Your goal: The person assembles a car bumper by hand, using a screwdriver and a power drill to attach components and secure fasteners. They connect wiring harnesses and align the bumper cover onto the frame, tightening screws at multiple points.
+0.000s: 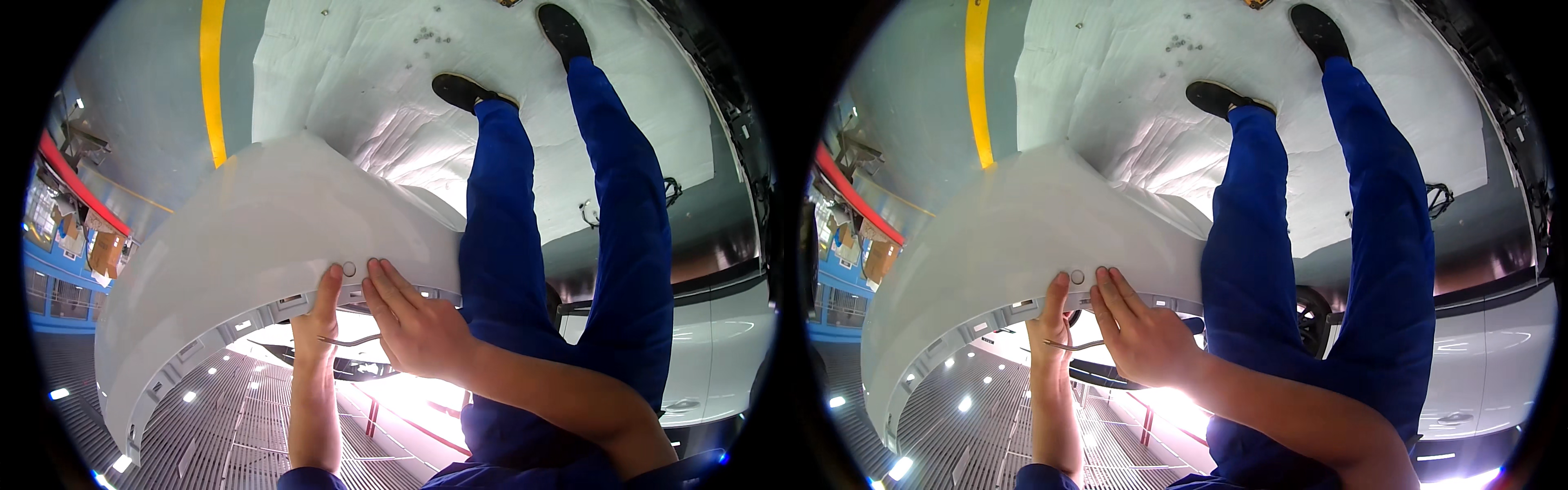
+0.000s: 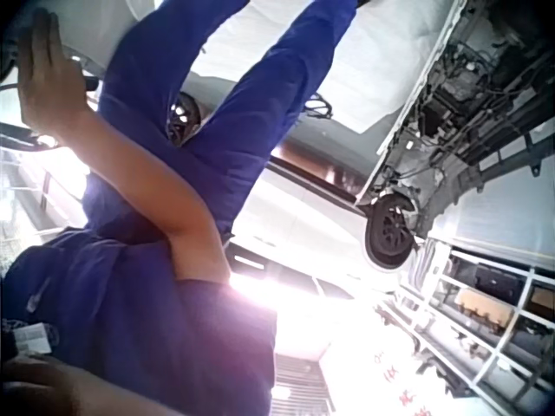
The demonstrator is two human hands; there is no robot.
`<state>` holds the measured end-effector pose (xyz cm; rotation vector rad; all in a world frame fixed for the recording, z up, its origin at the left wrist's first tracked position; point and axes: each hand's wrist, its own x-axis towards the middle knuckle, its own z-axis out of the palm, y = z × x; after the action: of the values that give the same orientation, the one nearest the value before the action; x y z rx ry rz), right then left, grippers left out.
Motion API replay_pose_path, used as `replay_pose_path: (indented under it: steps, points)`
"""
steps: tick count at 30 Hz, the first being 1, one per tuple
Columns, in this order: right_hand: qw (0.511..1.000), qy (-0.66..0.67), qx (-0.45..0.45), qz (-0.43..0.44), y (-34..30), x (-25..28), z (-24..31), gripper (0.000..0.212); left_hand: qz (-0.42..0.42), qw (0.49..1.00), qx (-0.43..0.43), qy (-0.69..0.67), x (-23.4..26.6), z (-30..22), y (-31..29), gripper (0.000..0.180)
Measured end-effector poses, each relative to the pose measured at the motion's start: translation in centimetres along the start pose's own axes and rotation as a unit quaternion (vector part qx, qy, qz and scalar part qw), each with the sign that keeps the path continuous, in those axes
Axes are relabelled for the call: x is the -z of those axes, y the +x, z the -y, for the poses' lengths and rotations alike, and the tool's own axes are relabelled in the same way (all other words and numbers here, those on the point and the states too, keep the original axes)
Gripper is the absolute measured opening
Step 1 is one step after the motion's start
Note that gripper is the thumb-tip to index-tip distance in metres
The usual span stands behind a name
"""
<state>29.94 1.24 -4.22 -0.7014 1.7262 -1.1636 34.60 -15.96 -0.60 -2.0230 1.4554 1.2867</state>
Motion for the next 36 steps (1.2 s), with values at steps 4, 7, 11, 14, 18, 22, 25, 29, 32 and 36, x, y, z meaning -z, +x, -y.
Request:
replay_pose_path:
  steps: [4, 7, 11, 14, 18, 22, 25, 29, 32, 36]
  points:
    - [1.0, -0.004, -0.001, -0.007, 0.1, 0.1, -0.1, 0.05, 0.022, 0.995, 0.053, -0.084, -0.3, 0.0, -0.4, 0.041]
    - [1.0, 0.001, -0.01, -0.01, 0.2, 0.3, 0.2, 0.049, 0.006, 0.992, 0.058, -0.114, -1.7, -1.0, -1.1, 0.039]
    - [1.0, 0.002, -0.016, -0.016, 0.2, 0.3, 0.2, 0.047, -0.012, 0.997, 0.017, -0.079, -1.0, -0.1, -0.4, 0.046]
    - [1.0, 0.003, -0.014, -0.001, 0.1, 0.7, 0.2, 0.046, -0.055, 0.992, -0.056, -0.1, -2.2, 0.0, -0.7, 0.045]
    - [1.0, -0.014, -0.011, 0.002, 0.1, 0.4, 0.3, 0.045, -0.067, 0.982, -0.035, -0.174, -2.7, 1.3, -2.6, 0.035]
    - [1.0, -0.006, -0.015, -0.023, -0.1, -0.2, 0.3, 0.046, -0.153, 0.97, -0.038, -0.184, -5.8, 2.0, -4.0, 0.033]
    - [1.0, 0.005, -0.016, -0.025, -0.2, -0.5, 0.0, 0.047, -0.232, 0.964, -0.004, -0.127, -6.1, 2.1, -3.4, 0.046]
    - [0.999, 0.001, -0.016, -0.037, -0.2, -0.9, -0.1, 0.049, -0.231, 0.967, -0.03, -0.105, -6.7, 1.6, -3.1, 0.051]
    - [0.998, 0.006, -0.042, -0.046, -0.4, -1.0, 0.4, 0.048, -0.211, 0.963, -0.033, -0.162, -6.1, 2.6, -3.2, 0.046]
    - [0.999, -0.017, -0.027, -0.027, -0.7, -0.6, 0.1, 0.049, -0.194, 0.965, -0.043, -0.171, -6.1, 2.5, -3.3, 0.039]
